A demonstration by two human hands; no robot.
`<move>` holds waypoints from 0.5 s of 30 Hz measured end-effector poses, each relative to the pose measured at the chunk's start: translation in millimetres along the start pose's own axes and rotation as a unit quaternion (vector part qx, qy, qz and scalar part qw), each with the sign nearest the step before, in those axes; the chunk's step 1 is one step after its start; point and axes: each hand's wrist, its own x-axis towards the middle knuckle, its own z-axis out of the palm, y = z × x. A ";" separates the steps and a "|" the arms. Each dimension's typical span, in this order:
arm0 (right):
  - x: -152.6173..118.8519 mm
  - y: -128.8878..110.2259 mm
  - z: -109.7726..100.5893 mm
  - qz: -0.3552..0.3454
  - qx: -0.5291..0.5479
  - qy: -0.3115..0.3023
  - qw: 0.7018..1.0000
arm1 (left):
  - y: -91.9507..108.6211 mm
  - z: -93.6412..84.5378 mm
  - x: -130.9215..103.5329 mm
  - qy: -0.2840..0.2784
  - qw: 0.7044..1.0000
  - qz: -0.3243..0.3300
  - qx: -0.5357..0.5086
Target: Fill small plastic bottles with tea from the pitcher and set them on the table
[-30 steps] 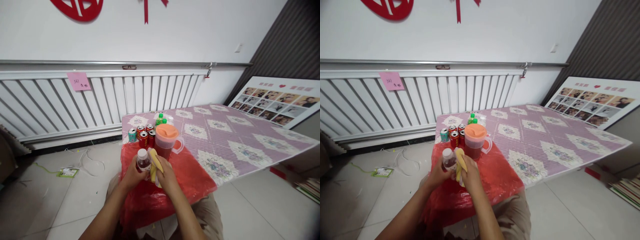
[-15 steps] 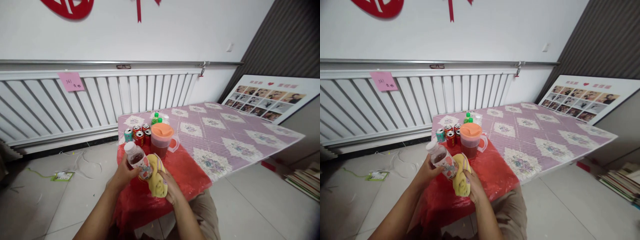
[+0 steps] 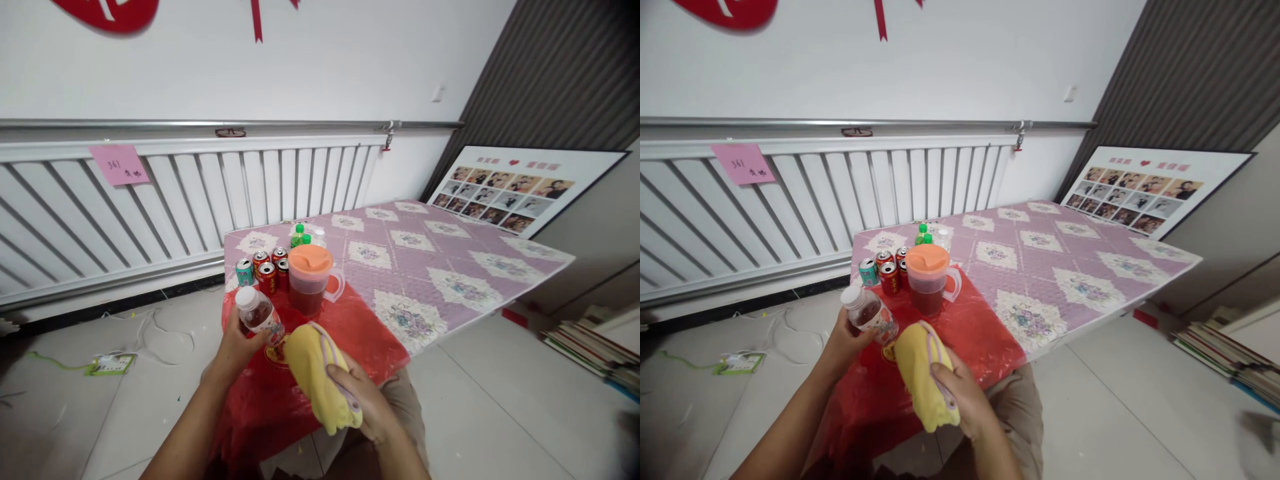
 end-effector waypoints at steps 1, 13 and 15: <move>-0.3 -4.8 -9.2 -0.031 -0.051 0.027 0.998 | -2.6 0.7 -0.9 0.000 1.000 -0.003 0.006; 45.9 16.6 -51.0 -0.258 -0.537 0.200 0.778 | -0.8 24.1 -12.3 -0.046 0.997 -0.009 0.065; 42.4 12.3 -41.9 -0.253 -0.508 0.156 0.809 | 6.7 30.6 -15.0 -0.084 0.994 -0.020 0.063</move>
